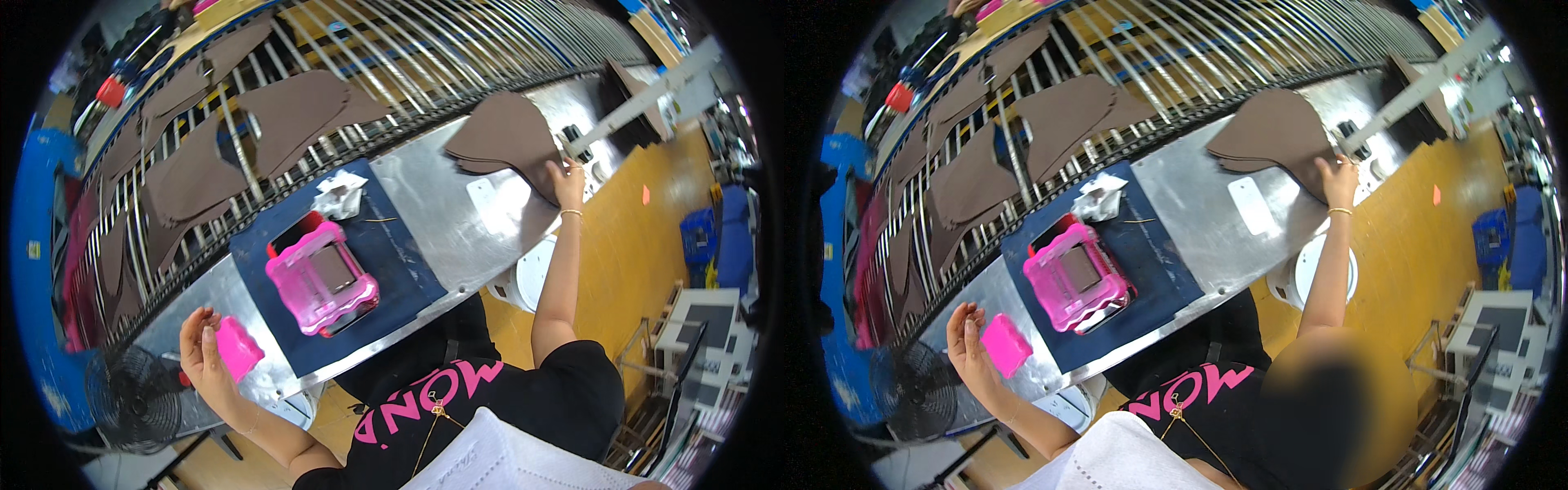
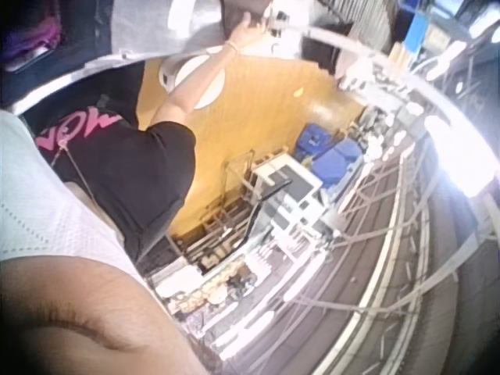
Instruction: The person repeatedly picks up brown fabric pieces from a stack and places them onto a moving conveyor belt. The person handles the pieces one at a time, spacing them along the belt as it moves. A pink handheld device and a white container are visible on the work surface.
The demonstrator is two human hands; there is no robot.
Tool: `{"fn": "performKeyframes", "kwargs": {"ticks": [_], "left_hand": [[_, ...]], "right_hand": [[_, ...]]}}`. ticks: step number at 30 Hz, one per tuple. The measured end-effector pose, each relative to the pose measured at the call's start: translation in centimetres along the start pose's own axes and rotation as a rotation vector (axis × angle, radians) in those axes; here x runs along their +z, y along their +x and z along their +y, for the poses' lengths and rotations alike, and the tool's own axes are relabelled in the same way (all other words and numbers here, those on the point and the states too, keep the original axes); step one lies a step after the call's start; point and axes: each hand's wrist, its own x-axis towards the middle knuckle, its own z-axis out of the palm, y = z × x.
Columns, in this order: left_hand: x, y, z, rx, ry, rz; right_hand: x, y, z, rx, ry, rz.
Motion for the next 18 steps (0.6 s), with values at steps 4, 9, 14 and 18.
{"fn": "performKeyframes", "kwargs": {"ticks": [4,9,14,18], "left_hand": [[1.8,0.2,-0.5,0.035,0.024,-0.055],[2.7,-0.7,-0.7,0.026,0.035,-0.082],[2.0,-1.5,-0.4,0.010,0.051,-0.058],[1.7,-2.0,-0.3,0.010,0.061,-0.065]], "right_hand": [[0.6,-1.7,0.9,0.066,-0.058,-0.157],[-0.4,-0.4,-0.5,0.212,-0.089,-0.288],[-0.4,-0.3,-0.7,0.196,-0.099,-0.278],[0.2,-0.2,-0.1,0.200,-0.085,-0.269]]}}
